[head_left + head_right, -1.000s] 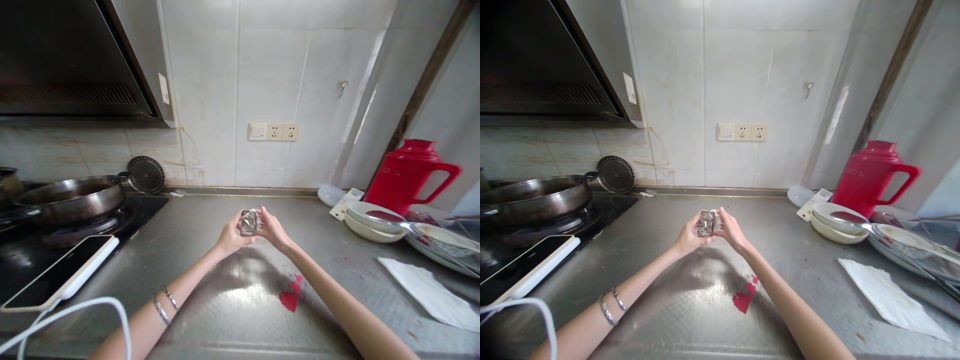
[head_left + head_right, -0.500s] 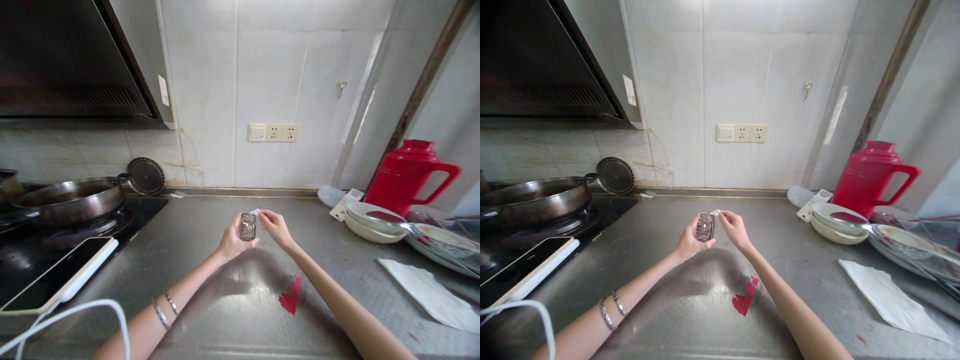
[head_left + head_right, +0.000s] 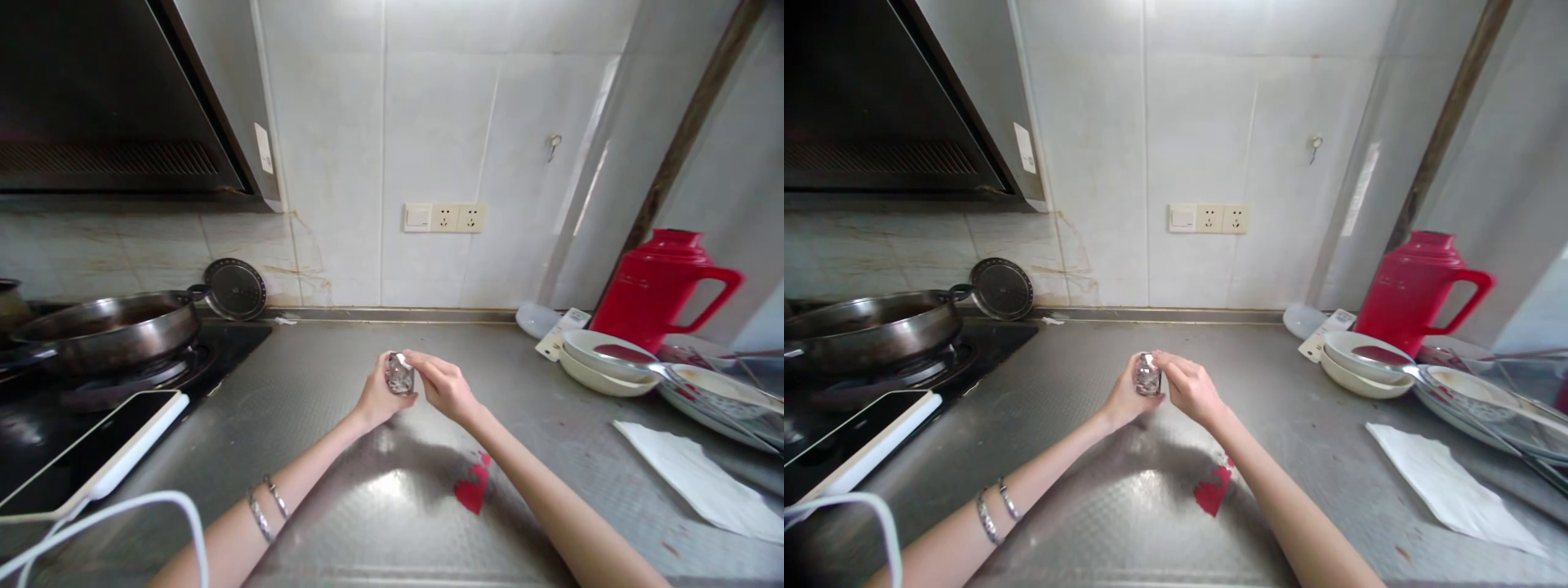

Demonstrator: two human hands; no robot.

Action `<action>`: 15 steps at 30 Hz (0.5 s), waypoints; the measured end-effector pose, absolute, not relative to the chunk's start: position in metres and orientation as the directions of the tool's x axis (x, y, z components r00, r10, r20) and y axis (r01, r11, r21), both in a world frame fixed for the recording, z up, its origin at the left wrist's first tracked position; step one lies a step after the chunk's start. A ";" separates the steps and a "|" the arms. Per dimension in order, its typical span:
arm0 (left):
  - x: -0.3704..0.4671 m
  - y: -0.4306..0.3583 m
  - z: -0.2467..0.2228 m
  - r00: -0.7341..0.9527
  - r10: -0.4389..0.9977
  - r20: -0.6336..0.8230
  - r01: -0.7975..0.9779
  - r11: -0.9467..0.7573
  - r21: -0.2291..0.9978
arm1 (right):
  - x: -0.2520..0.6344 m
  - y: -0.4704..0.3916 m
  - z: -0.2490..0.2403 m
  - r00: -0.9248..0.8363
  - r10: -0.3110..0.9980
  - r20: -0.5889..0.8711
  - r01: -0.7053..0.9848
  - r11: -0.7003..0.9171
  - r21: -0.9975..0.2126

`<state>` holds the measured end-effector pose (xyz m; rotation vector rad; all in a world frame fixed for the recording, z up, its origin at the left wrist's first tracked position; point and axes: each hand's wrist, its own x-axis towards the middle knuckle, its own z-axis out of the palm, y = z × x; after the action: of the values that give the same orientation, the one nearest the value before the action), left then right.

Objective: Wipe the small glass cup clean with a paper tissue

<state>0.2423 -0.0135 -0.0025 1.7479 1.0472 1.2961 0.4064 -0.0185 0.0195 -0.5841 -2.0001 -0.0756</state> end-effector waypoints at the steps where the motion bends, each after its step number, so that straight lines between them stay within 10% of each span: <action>1: 0.242 -0.014 -0.002 0.168 0.911 0.376 0.181 -0.403 0.897 | 0.406 -0.018 0.020 -0.365 0.371 0.854 0.432 0.880 -0.197; 7: 0.242 -0.018 0.003 0.183 0.919 0.349 0.131 -0.374 0.918 | 0.402 -0.013 0.020 -0.149 0.557 0.817 0.476 0.764 -0.435; 15: 0.241 -0.012 0.001 0.153 0.916 0.371 0.196 -0.396 0.897 | 0.395 -0.021 0.018 -0.261 0.419 0.870 0.430 0.857 -0.285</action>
<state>0.2407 -0.0117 0.0010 1.7245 1.0725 1.2911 0.3949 -0.0207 0.0176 -0.6338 -1.8823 -0.0110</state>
